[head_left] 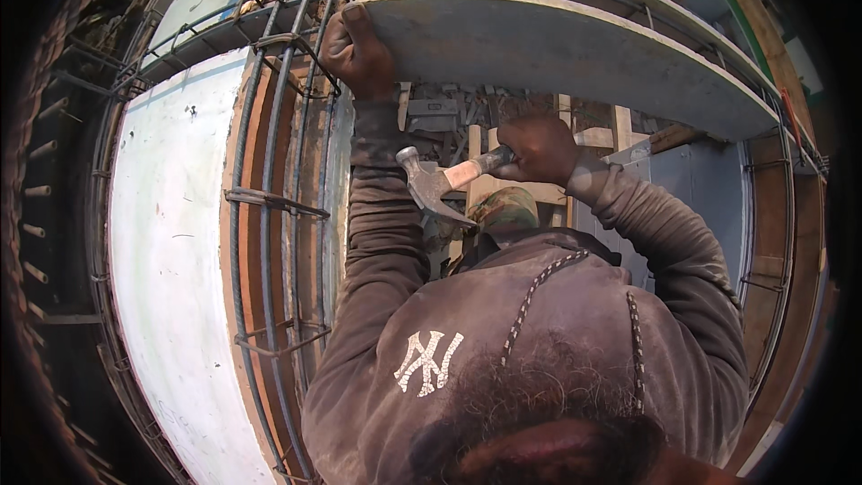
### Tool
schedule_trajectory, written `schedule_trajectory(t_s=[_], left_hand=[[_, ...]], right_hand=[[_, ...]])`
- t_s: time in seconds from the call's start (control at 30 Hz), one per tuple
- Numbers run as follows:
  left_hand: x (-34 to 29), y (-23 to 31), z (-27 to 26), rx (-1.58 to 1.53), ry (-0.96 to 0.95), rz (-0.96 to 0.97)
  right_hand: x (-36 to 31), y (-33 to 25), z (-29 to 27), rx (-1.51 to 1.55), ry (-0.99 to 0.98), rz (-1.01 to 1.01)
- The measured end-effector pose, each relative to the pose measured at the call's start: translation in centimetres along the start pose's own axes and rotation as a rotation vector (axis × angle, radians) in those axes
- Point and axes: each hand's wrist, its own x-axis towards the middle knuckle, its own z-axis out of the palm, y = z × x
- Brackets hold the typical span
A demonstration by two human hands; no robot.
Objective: The person builds wooden formwork for a concrete structure by hammering a board into place and then using a hand saw to cut a section of wood while assisted by another person.
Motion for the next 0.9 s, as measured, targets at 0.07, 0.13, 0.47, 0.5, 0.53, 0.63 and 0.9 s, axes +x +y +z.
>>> schedule_trajectory(t_s=[0.07, 0.13, 0.47, 0.5, 0.53, 0.63, 0.9], left_hand=[[0.1, 0.0, -0.2, 0.018, -0.027, -0.006], [0.0, -0.2, -0.4, 0.072, -0.027, -0.054], [-0.4, -1.8, -0.7, 0.044, -0.040, -0.101], [-0.5, -1.1, -0.6, 0.036, -0.053, -0.107], [-0.5, -0.5, -0.5, 0.058, -0.050, -0.095], [-0.8, -0.5, 0.4, 0.018, 0.014, -0.091], [-1.3, 1.5, 1.5, 0.311, 0.069, -0.029]], right_hand=[[0.5, 0.7, -0.1, 0.049, 0.000, -0.026], [0.9, 0.3, -0.5, 0.025, -0.033, 0.135], [0.4, 0.8, -1.7, -0.085, -0.094, 0.249], [-1.2, 0.2, -1.8, -0.010, -0.153, 0.277], [-3.0, -0.1, -2.1, 0.036, -0.130, 0.283], [-9.2, 0.8, -0.9, 0.092, -0.138, 0.411], [-32.5, 2.5, 6.3, 0.353, -0.252, 1.331]])
